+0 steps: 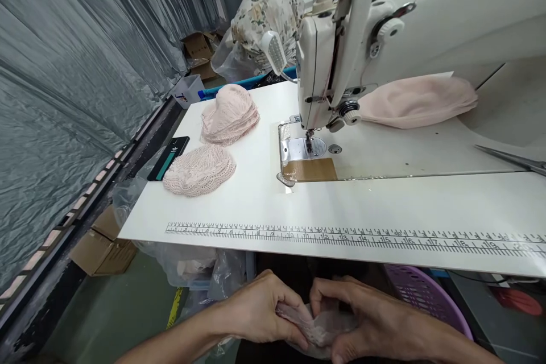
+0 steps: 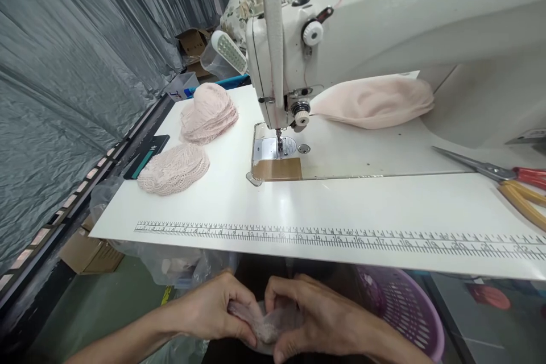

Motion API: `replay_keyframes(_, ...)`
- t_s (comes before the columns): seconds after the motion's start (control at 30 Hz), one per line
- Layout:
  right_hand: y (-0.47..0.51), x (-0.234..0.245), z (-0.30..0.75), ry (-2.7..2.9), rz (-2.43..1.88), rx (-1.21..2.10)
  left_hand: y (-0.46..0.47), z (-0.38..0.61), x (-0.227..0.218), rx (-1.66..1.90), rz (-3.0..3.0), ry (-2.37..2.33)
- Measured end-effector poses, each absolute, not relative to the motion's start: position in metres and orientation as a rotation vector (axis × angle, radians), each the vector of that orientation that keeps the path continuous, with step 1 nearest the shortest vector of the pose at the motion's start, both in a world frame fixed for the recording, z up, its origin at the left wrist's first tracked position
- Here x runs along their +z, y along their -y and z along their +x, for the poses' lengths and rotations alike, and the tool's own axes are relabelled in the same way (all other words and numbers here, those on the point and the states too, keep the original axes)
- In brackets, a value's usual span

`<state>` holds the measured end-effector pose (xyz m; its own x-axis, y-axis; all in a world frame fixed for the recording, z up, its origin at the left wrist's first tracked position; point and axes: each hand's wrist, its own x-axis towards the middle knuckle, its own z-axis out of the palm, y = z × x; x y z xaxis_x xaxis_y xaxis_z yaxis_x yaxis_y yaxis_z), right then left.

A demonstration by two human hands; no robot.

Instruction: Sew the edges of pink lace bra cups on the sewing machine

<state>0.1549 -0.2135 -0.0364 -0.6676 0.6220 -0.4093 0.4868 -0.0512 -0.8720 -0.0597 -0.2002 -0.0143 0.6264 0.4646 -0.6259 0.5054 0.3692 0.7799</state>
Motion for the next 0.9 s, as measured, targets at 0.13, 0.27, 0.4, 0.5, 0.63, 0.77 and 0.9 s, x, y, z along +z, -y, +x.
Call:
replay_keyframes(0.13, 0.214, -0.043, 0.152, 1.942, -1.017, 1.926, 0.196, -0.057, -0.011, -0.060, 1.301, -1.040)
replay_keyframes(0.27, 0.214, -0.047, 0.152, 1.807, -1.030, 1.888, 0.197, -0.058, -0.012, -0.054, 1.257, -1.116)
replay_keyframes(0.4, 0.214, -0.046, 0.155, 1.779, -1.077, 1.872, 0.198, -0.062, -0.017, -0.003, 1.129, -1.121)
replay_keyframes(0.5, 0.215, -0.043, 0.157, 1.753, -1.085, 1.893, 0.198, -0.066, -0.017, 0.039, 1.096, -1.085)
replay_keyframes(0.63, 0.215, -0.038, 0.155, 1.666, -1.076, 1.988, 0.195, -0.070, -0.013, 0.022, 1.106, -1.065)
replay_keyframes(0.77, 0.213, -0.026, 0.154, 1.827, -1.189, 1.872, 0.193, -0.068, -0.013, -0.014, 1.162, -1.040)
replay_keyframes(0.9, 0.206, -0.016, 0.161, 2.016, -1.295, 1.854, 0.192, -0.063, -0.016, -0.011, 1.082, -1.045)
